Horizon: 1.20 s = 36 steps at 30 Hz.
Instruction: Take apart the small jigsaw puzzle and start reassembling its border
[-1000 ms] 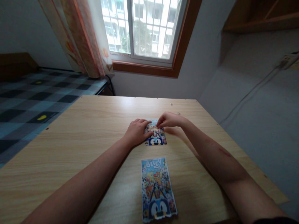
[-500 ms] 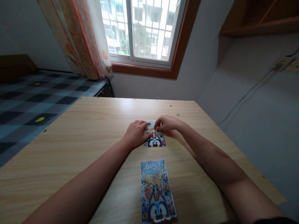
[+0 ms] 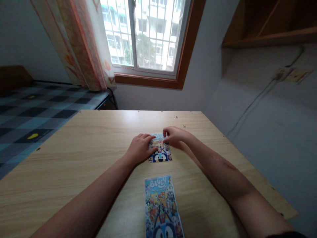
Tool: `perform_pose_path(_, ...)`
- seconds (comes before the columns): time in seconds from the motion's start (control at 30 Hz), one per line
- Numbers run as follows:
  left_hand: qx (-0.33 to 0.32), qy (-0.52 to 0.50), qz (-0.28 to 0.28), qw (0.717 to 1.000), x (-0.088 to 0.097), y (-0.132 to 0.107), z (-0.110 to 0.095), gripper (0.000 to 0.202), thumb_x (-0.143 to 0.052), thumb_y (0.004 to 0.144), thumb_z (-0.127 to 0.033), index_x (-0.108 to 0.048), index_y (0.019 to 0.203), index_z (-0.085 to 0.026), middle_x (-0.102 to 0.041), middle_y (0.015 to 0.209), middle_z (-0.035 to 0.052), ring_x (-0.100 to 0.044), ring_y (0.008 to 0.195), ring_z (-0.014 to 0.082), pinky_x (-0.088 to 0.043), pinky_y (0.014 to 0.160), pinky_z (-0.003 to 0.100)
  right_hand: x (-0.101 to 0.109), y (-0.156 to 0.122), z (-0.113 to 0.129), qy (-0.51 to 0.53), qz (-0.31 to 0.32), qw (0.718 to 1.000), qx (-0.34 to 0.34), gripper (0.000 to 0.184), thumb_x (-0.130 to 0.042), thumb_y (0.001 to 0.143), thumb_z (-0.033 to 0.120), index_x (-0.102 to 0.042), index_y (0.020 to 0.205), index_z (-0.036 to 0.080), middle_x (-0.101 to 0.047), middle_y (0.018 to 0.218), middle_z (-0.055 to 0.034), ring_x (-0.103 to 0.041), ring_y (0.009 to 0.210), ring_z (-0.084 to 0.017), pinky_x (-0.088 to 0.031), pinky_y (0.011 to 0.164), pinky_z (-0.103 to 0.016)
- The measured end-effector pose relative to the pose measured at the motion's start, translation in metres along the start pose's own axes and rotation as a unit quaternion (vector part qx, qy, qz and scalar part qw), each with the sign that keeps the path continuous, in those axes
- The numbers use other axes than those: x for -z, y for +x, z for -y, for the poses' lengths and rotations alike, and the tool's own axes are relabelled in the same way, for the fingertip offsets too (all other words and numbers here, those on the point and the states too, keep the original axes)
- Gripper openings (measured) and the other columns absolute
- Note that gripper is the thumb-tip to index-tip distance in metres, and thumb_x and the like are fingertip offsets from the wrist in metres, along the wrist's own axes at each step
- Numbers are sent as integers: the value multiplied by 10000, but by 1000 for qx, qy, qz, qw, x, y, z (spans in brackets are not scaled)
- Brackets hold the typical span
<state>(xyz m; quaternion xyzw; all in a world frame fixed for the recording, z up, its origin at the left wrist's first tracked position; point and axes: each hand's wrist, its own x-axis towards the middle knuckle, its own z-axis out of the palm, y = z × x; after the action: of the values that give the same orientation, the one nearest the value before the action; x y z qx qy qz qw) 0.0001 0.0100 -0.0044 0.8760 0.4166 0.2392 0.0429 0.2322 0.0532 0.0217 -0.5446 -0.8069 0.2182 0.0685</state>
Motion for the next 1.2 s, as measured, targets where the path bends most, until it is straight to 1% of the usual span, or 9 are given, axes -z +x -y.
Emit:
perform_pose_path(0.13,3,6,5,1000,1,0,0,462,-700,818,-474,-670,1225,-258,-697,1186,83,-604,1098,298,-463,981,463,11,3,-6,32,-28,999,-5,266,-791,748,367,-712,909,171,-662,865,-34,-556,732,-135,-369,597,-218)
perform_pose_path(0.23,3,-5,2,1000,1,0,3,451,-681,824,-487,-677,1211,-254,-697,1190,87,-610,1100,306,-470,981,477,29,7,-27,106,-134,984,-48,268,-699,829,408,-719,939,164,-660,836,-37,-547,677,-118,-386,586,-204)
perform_pose_path(0.37,29,-66,-26,997,0,3,11,362,-607,863,-470,-712,1122,-240,-710,1155,90,-630,1080,295,-489,975,470,47,8,-78,162,-278,937,-137,324,-602,867,383,-697,1097,176,-684,898,-47,-576,682,-126,-442,605,-204)
perform_pose_path(0.47,79,-119,-57,988,1,6,16,323,-536,888,-423,-736,1022,-208,-729,1082,96,-656,1020,271,-510,953,438,42,5,-119,157,-331,913,-182,365,-563,852,316,-678,1154,146,-708,988,-86,-630,790,-154,-493,694,-229)
perform_pose_path(0.57,152,-165,-88,971,2,8,19,373,-494,890,-442,-743,985,-180,-739,1037,104,-677,939,252,-536,896,399,27,3,-147,148,-356,897,-216,372,-540,817,240,-703,1134,133,-731,1026,-102,-667,890,-176,-515,790,-246)
perform_pose_path(0.77,208,-231,-123,942,1,9,24,421,-512,852,-495,-740,974,-163,-750,1024,108,-690,906,253,-545,846,371,9,19,-159,120,-352,891,-261,367,-540,840,240,-739,1147,213,-747,1103,-54,-687,976,-171,-502,859,-228)
perform_pose_path(0.93,214,-251,-136,934,3,8,23,393,-527,847,-481,-740,948,-167,-756,986,104,-696,873,251,-546,813,365,22,46,-155,91,-296,904,-296,278,-672,804,348,-781,1046,263,-765,1022,-31,-700,933,-194,-503,824,-244)
perform_pose_path(1.07,219,-257,-138,931,5,8,21,374,-541,844,-472,-739,937,-169,-756,959,95,-699,826,240,-546,784,354,35,66,-147,77,-260,913,-304,331,-701,815,423,-771,1082,240,-767,975,-42,-703,828,-166,-501,768,-224)
perform_pose_path(1.2,215,-263,-140,930,4,8,21,361,-553,843,-467,-739,929,-171,-757,949,93,-699,826,237,-546,782,349,41,83,-128,47,-239,918,-313,305,-743,779,435,-792,1006,237,-767,961,-58,-704,883,-199,-502,790,-241)
